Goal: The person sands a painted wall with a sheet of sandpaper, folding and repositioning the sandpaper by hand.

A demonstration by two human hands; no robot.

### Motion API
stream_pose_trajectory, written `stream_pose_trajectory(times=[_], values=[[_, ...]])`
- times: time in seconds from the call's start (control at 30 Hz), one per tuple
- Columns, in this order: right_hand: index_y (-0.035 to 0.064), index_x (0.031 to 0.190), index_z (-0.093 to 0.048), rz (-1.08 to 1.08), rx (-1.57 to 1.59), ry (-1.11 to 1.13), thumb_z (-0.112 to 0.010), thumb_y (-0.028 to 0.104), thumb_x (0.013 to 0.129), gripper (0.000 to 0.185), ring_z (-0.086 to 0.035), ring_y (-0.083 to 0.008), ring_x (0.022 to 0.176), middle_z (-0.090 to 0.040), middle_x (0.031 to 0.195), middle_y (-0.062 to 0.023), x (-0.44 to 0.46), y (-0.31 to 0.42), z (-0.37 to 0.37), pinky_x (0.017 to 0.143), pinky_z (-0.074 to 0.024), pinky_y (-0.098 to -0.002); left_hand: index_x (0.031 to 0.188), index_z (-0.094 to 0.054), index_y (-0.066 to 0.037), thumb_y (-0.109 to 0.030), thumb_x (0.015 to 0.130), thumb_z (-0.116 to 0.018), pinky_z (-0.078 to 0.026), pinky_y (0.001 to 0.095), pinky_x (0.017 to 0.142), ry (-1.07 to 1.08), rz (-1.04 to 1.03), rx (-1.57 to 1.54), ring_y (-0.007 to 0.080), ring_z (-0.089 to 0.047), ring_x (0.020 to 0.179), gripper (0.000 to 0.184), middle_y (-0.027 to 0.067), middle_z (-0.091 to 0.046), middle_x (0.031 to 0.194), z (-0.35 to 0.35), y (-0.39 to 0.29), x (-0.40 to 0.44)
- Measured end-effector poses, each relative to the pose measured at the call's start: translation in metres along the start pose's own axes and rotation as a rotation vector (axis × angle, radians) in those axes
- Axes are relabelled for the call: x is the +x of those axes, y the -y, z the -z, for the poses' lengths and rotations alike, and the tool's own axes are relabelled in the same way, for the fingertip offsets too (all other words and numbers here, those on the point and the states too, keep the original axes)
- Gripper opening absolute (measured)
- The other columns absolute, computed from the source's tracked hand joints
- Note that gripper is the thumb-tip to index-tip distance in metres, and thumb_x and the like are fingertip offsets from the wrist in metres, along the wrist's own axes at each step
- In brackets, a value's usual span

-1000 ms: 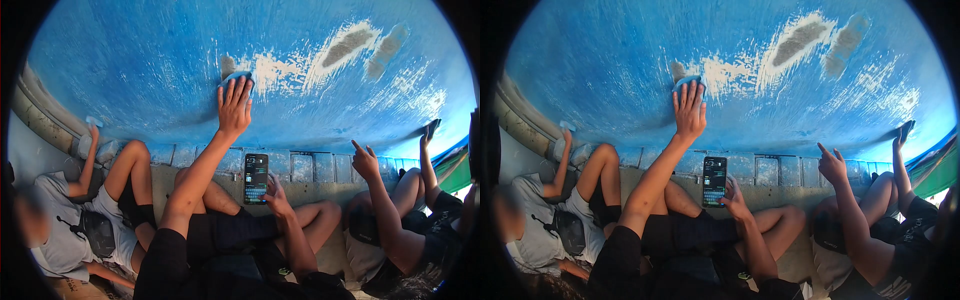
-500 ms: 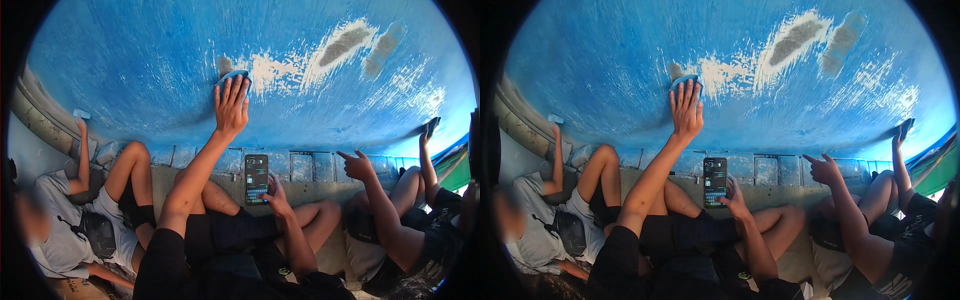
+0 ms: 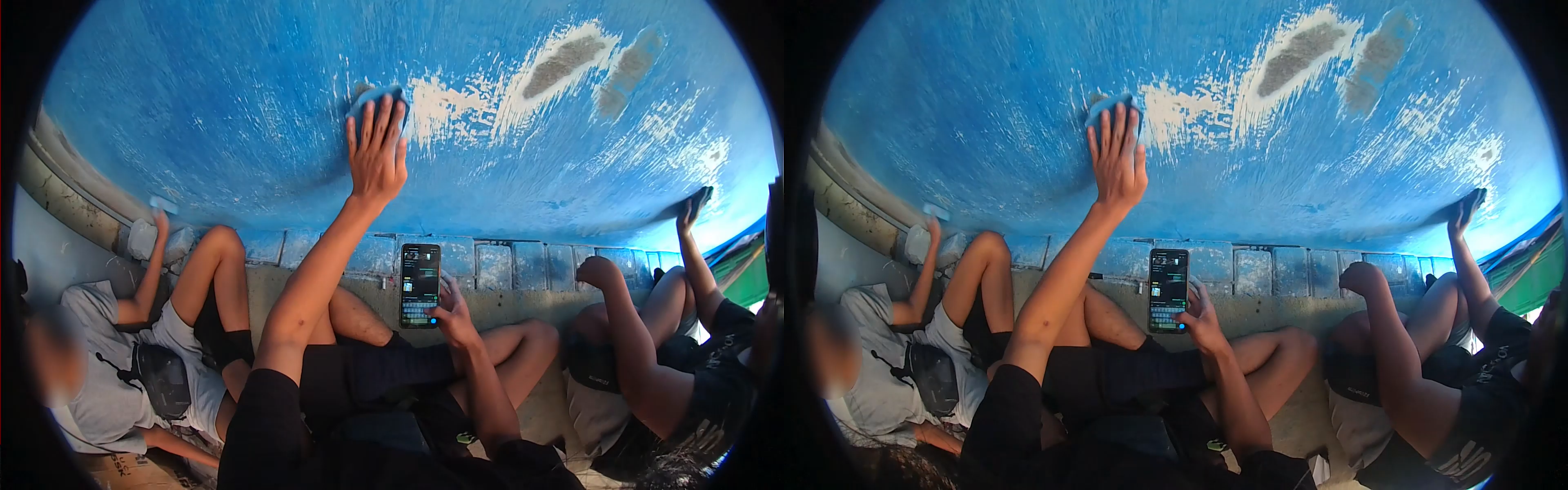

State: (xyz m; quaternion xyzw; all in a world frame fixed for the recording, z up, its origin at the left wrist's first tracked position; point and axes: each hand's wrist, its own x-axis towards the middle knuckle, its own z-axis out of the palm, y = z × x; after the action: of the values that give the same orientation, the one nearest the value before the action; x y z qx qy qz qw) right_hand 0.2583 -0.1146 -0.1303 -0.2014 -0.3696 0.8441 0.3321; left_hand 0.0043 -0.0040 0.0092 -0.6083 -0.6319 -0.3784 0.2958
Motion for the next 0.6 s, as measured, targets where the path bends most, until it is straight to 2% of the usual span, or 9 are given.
stream_pose_trajectory(times=[0.07,0.17,0.23,0.27,0.4,0.6], values=[[0.0054,0.143,-0.024,0.024,-0.101,-0.028,-0.058,-0.015,0.073,0.08,-0.049,-0.0228,0.119,-0.047,0.133,-0.0128,0.004,-0.003,0.004,0.094,-0.0443,-0.0357,0.147,-0.03,-0.008,-0.03,0.1,-0.028,-0.001,0.0531,0.114,-0.033,0.019,-0.012,0.0331,-0.013,0.144,0.052,0.0121,-0.023,0.154,0.005,-0.009,0.013],[0.0035,0.14,-0.026,0.008,-0.083,-0.068,-0.06,-0.015,0.074,0.077,-0.049,-0.0204,0.118,-0.052,0.127,-0.0128,0.005,-0.002,0.001,0.095,-0.0425,-0.0332,0.147,-0.03,-0.007,-0.029,0.099,-0.029,-0.001,0.0537,0.114,-0.069,0.04,-0.047,0.0341,-0.013,0.144,0.052,0.0123,-0.023,0.154,-0.002,-0.011,0.009],[0.0031,0.14,-0.027,0.014,-0.111,-0.082,-0.061,-0.014,0.074,0.076,-0.05,-0.0205,0.118,-0.052,0.127,-0.0128,0.007,-0.003,0.002,0.095,-0.0423,-0.0334,0.147,-0.033,-0.015,-0.025,0.098,-0.037,-0.005,0.0512,0.115,-0.064,0.03,-0.031,0.0251,-0.016,0.144,0.05,0.0026,-0.024,0.155,-0.018,-0.008,-0.012],[0.0026,0.139,-0.027,0.018,-0.14,-0.092,-0.061,-0.013,0.075,0.074,-0.05,-0.0206,0.117,-0.052,0.127,-0.0127,0.007,-0.003,0.002,0.096,-0.0422,-0.0337,0.146,-0.034,-0.017,-0.026,0.098,-0.037,-0.006,0.0509,0.115,-0.039,0.017,-0.024,0.0234,-0.017,0.144,0.049,0.0011,-0.026,0.154,-0.024,-0.006,-0.025],[0.0021,0.139,-0.027,-0.014,-0.129,-0.108,-0.061,-0.015,0.073,0.075,-0.05,-0.021,0.117,-0.051,0.128,-0.013,0.005,0.001,-0.002,0.096,-0.042,-0.0338,0.146,-0.035,-0.022,-0.028,0.1,-0.035,-0.008,0.0499,0.116,0.056,-0.001,-0.01,0.0209,-0.02,0.143,0.046,-0.0019,-0.029,0.153,-0.038,0.007,-0.064],[0.0025,0.14,-0.027,0.029,-0.089,-0.081,-0.06,-0.016,0.069,0.08,-0.05,-0.023,0.117,-0.049,0.129,-0.0136,0.006,-0.003,0.0,0.095,-0.0432,-0.0349,0.146,-0.036,-0.021,-0.027,0.099,-0.035,-0.008,0.0495,0.116,0.025,-0.034,0.002,0.0212,-0.02,0.143,0.047,-0.0018,-0.028,0.153,-0.019,0.001,-0.025]])
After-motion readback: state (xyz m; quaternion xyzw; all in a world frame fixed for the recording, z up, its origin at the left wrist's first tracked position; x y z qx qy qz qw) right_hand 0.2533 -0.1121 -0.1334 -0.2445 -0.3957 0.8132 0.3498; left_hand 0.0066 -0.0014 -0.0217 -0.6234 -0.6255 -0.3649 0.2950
